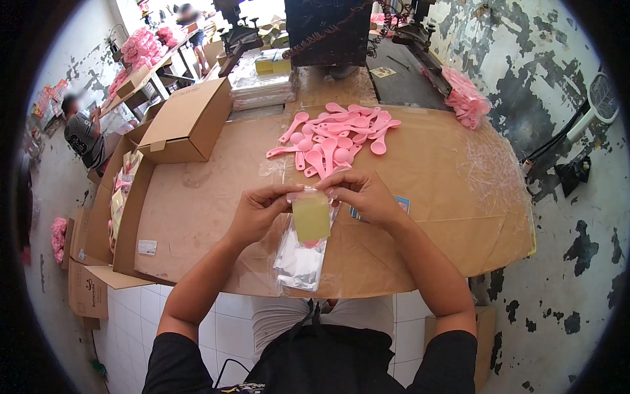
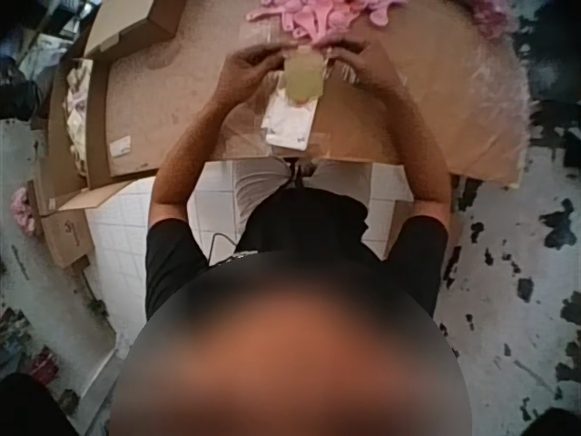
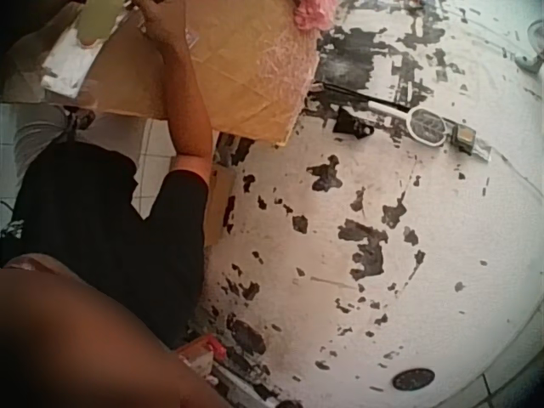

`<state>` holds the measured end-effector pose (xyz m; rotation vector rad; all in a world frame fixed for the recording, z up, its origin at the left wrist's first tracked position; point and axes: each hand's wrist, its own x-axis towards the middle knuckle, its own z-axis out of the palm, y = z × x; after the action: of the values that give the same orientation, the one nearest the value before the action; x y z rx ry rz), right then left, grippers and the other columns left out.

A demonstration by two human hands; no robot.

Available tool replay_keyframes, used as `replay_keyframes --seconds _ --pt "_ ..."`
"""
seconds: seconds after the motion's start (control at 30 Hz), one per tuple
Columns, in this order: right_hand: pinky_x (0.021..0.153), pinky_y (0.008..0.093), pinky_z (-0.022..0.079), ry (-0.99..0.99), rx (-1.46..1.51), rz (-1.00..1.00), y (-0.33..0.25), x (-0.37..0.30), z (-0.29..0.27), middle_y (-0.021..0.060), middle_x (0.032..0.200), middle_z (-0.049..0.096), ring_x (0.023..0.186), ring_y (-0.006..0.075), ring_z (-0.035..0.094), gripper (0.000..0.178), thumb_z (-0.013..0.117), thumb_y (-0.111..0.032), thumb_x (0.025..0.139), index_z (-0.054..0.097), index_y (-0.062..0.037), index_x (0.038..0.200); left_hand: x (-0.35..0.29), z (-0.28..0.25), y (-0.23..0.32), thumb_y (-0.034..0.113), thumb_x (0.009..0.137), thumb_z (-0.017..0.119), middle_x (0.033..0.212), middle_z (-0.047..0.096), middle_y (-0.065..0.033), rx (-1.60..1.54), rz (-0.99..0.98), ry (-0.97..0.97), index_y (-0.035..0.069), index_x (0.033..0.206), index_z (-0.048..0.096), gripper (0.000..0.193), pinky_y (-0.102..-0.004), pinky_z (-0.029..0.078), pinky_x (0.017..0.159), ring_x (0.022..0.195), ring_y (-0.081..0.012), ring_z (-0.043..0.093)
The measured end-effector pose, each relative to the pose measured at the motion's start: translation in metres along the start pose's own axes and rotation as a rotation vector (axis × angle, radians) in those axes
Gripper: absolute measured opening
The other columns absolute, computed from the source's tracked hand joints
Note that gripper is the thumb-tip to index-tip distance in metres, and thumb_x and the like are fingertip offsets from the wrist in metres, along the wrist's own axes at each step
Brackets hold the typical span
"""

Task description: Placing pink objects and cards into clear plastic sleeves.

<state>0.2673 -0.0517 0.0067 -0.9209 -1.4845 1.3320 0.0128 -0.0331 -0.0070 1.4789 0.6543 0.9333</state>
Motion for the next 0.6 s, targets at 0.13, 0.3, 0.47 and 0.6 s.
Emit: replay_keyframes --seconds 0.13,0.3,0.47,0.6 --pt "0.075 0.0266 0.053 -0.065 -0.111 -0.142 0.0040 0.0005 -0.0092 0.0050 0.096 0.070 0.083 0.0105 0.064 0.018 0.063 -0.004 0.096 0.075 0.0010 0.109 0.0001 -0.0016 0.0060 0.013 0.103 0.059 0.117 0.071 -0.0115 -0.052 -0.020 -0.047 -0.004 0.120 0.069 0.026 -0.0342 0.058 0.093 0.104 -0.0172 0.068" --pt "0.077 0.0265 0.052 -0.071 -0.070 -0.032 -0.0015 -0.0014 -0.0073 0.0055 0.099 0.068 0.088 0.0111 0.063 0.018 0.066 -0.008 0.096 0.075 0.0018 0.108 0.0029 -0.0060 -0.0007 0.013 0.104 0.057 0.117 0.071 -0.0125 -0.276 -0.111 -0.053 -0.005 0.121 0.068 0.027 -0.0348 0.058 0.092 0.104 -0.0176 0.069" --pt "0.080 0.0263 0.051 -0.083 0.000 -0.074 0.0014 -0.0019 -0.0035 0.0043 0.102 0.067 0.092 0.0107 0.063 0.017 0.072 -0.004 0.092 0.075 0.0019 0.107 0.0027 -0.0004 0.0037 0.013 0.103 0.059 0.116 0.071 -0.0113 -0.048 -0.101 -0.034 -0.006 0.123 0.067 0.028 -0.0323 0.058 0.092 0.101 -0.0154 0.069" --pt "0.083 0.0263 0.052 -0.087 0.008 -0.076 0.0039 -0.0018 -0.0053 0.0039 0.105 0.067 0.093 0.0104 0.063 0.024 0.073 -0.002 0.090 0.071 0.0018 0.114 0.0047 -0.0010 0.0008 0.013 0.102 0.060 0.114 0.071 -0.0089 -0.052 -0.131 -0.052 -0.005 0.125 0.066 0.029 -0.0301 0.057 0.092 0.101 -0.0136 0.068"
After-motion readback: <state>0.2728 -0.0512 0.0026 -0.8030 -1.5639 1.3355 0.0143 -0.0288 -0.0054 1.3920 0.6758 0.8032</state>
